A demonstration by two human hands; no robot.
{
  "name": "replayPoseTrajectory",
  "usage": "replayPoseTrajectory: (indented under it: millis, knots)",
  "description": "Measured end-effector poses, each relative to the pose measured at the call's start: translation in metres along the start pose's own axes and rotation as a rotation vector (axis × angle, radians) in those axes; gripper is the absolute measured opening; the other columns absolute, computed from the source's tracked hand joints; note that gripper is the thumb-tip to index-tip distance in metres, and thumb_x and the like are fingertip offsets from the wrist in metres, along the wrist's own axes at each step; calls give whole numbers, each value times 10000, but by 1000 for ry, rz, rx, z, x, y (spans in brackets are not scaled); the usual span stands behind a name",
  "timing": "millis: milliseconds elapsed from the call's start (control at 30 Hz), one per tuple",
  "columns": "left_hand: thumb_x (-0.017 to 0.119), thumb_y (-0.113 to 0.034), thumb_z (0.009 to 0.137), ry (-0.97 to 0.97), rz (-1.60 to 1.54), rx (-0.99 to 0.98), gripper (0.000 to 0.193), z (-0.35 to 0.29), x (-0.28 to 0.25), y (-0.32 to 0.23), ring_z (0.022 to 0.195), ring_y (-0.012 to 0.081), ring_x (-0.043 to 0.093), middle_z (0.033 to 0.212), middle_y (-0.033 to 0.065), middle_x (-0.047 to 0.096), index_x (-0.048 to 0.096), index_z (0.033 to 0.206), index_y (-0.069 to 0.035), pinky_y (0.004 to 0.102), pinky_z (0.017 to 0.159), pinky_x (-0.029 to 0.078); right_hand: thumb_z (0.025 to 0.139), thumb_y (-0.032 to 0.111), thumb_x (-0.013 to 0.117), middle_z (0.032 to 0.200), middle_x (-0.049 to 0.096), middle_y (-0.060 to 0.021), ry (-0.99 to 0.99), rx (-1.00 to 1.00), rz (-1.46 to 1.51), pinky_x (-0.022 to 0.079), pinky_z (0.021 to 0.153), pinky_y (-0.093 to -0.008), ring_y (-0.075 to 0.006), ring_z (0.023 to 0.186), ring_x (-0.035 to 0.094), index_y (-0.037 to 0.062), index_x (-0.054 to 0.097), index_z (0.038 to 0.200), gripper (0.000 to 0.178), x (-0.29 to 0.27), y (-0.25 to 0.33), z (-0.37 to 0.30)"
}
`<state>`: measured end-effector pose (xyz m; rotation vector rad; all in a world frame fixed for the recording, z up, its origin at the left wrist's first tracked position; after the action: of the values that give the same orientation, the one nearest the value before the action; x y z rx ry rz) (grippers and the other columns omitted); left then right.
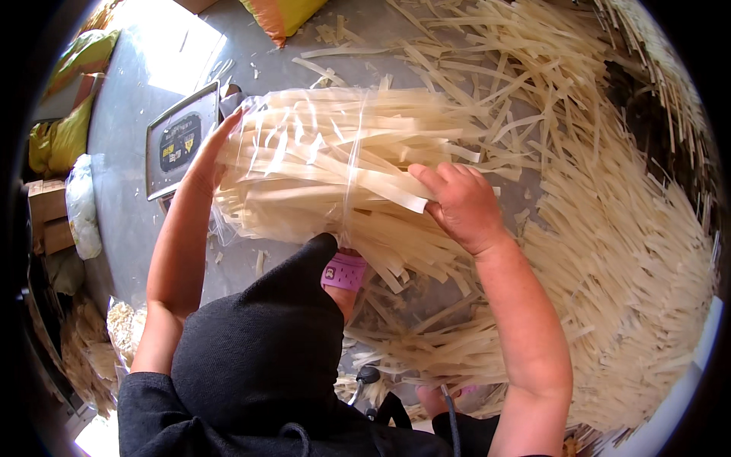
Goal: The person gathers bundles of dried white noodles from the floor, ties them with a thin plastic strip, and weighs them on a digital scale before putting them in bags.
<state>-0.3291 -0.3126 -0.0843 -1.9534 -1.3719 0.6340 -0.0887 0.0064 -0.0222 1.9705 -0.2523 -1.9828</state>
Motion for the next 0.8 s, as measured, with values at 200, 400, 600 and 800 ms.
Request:
replayPoseTrajectory:
  millis: [200,400,600,800]
  knots:
    - [617,-487,875,-191,650,428,633,6,12,-40,1150,286,557,1253,191,573,519,1297,-26,376,943,453,749,63,692,1002,605,-52,100,165,20,454,874,-398,-261,937,585,212,506,1299,600,-10,2,-5]
    - [527,-404,935,-63,1437,1038,570,-95,124,-11,1413,261,261,1483,60,375,381,1426,-154,493,1158,127,802,115,674,1168,601,-71,-167,118,-230,334,1080,-459,-253,1123,557,149,488,1333,565,-50,46,-20]
    - [480,-356,948,-174,1650,1216,515,-69,152,-31,1410,242,271,1468,45,402,425,1402,-119,500,1153,121,890,105,497,1391,462,-126,-139,11,-95,275,1131,-404,-253,1277,444,53,470,1344,458,30,41,25]
    - [490,-321,942,-119,1533,1218,497,-53,153,-4,1403,260,283,1487,33,377,430,1411,-170,485,1150,136,889,141,522,1327,531,-131,-279,-66,-140,336,1090,-408,-244,1221,508,56,521,1288,408,38,50,32]
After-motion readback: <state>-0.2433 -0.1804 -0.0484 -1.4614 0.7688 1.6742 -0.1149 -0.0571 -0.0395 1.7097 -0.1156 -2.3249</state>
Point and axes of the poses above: each hand's wrist, its own z-axis towards the middle knuckle, its own x-axis out of the palm, y = z × x, the point moved 5 cm from there along z, towards the middle knuckle
